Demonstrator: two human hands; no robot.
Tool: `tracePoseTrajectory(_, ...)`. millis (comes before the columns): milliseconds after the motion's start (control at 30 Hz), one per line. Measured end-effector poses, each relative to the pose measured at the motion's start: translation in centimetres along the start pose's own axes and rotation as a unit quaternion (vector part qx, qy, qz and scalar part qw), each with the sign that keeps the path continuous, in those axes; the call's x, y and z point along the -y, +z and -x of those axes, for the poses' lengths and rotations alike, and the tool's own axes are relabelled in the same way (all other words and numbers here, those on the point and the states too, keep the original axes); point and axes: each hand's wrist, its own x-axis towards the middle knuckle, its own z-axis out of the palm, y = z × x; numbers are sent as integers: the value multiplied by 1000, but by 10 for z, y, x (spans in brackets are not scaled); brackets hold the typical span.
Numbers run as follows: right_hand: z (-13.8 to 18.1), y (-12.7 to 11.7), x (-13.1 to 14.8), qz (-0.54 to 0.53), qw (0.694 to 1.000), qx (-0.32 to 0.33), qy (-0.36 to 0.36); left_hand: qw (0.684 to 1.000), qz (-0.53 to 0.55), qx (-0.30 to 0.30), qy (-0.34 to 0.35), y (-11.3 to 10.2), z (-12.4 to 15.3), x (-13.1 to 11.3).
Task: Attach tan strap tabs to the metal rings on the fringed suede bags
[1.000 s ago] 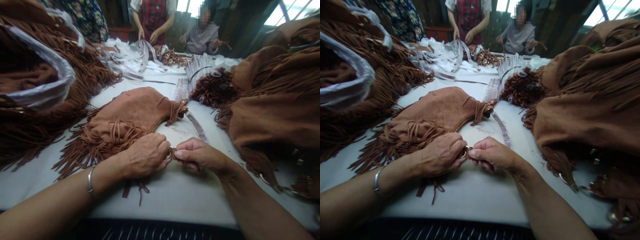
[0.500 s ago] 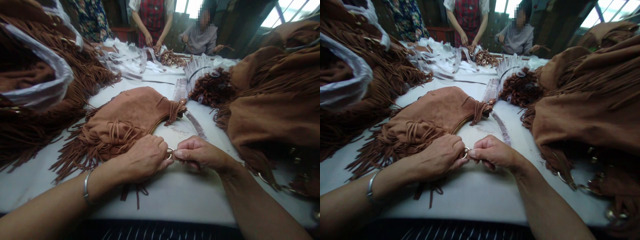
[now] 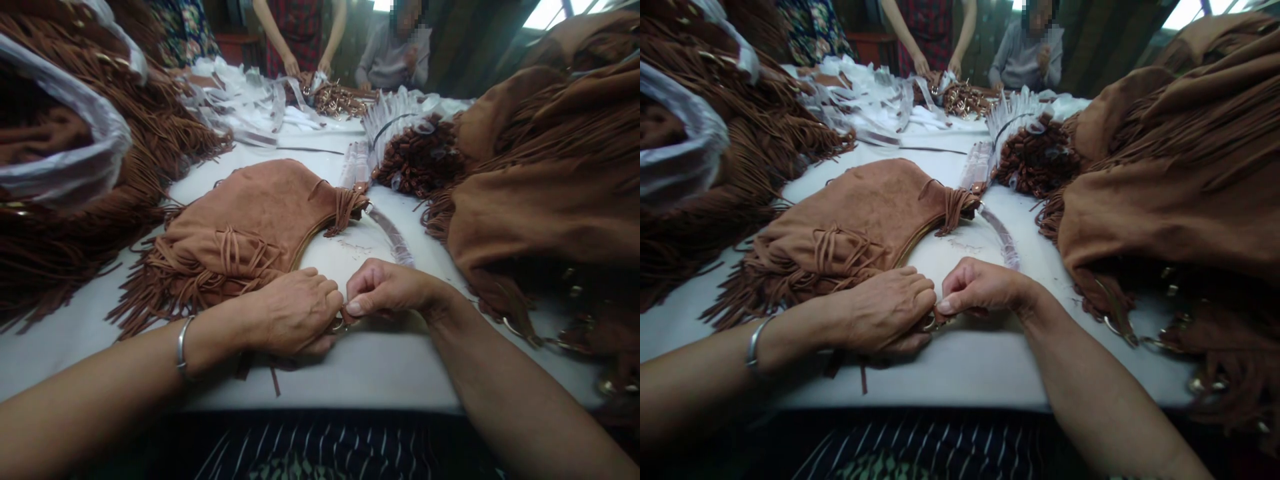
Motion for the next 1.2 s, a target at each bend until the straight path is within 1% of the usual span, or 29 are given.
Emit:
tracePoseTrajectory(67, 2, 1, 2, 15, 1000, 7, -8, 1000, 13, 12, 8, -1, 0, -3)
tracePoseTrajectory(133, 5, 1, 4, 20, 1000, 2, -9, 1000, 10, 8, -9, -1, -2, -4)
tracePoseTrajectory(267, 11, 1, 11, 16, 999, -35, 8, 994, -24, -15, -103, 2, -4, -3)
tracePoseTrajectory(333, 12, 2, 12, 10, 998, -54, 4, 989, -37, -7, -143, 2, -5, -2)
tracePoseTrajectory(367, 11, 3, 12, 6, 998, -60, 3, 988, -39, 1, -149, 2, -4, -1)
tracePoseTrajectory(400, 9, 3, 11, 2, 998, -57, 5, 990, -38, 10, -135, 2, -4, -1)
tracePoseTrajectory(433, 7, 3, 9, -1, 999, -43, 6, 994, -34, 19, -106, 2, -3, 0)
tracePoseTrajectory(533, 0, 0, 2, 2, 999, 54, 3, 999, -13, 35, 14, 2, -3, -1)
tracePoseTrajectory(567, -2, -2, 0, 7, 997, 83, -4, 999, -6, 38, 35, 3, -3, -1)
tracePoseTrajectory(633, -4, -5, -4, 17, 994, 104, -17, 998, 6, 41, 43, 5, -4, -3)
tracePoseTrajectory(667, -3, -6, -4, 21, 995, 98, -22, 998, 10, 41, 40, 6, -4, -3)
tracePoseTrajectory(733, 0, -6, -3, 22, 998, 61, -22, 999, 5, 28, 15, 6, -5, -3)
tracePoseTrajectory(767, 2, -6, -1, 22, 999, 39, -19, 1000, -2, 16, -9, 5, -4, -3)
tracePoseTrajectory(867, 9, -5, 4, 30, 999, -18, -14, 992, -33, -18, -117, -4, -1, 0)
tracePoseTrajectory(900, 11, -5, 5, 35, 999, -26, -13, 989, -38, -19, -143, -7, 0, 1)
tracePoseTrajectory(967, 15, -5, 7, 41, 999, -32, -7, 985, -34, -10, -170, -11, 0, 0)
tracePoseTrajectory(1100, 23, -5, 11, 44, 998, -38, 9, 971, -53, 9, -231, -4, -7, -10)
tracePoseTrajectory(1133, 25, -4, 12, 48, 998, -26, 14, 971, -61, 8, -230, -1, -9, -12)
tracePoseTrajectory(1200, 30, -3, 13, 55, 998, 9, 28, 984, -49, 12, -173, 0, -8, -14)
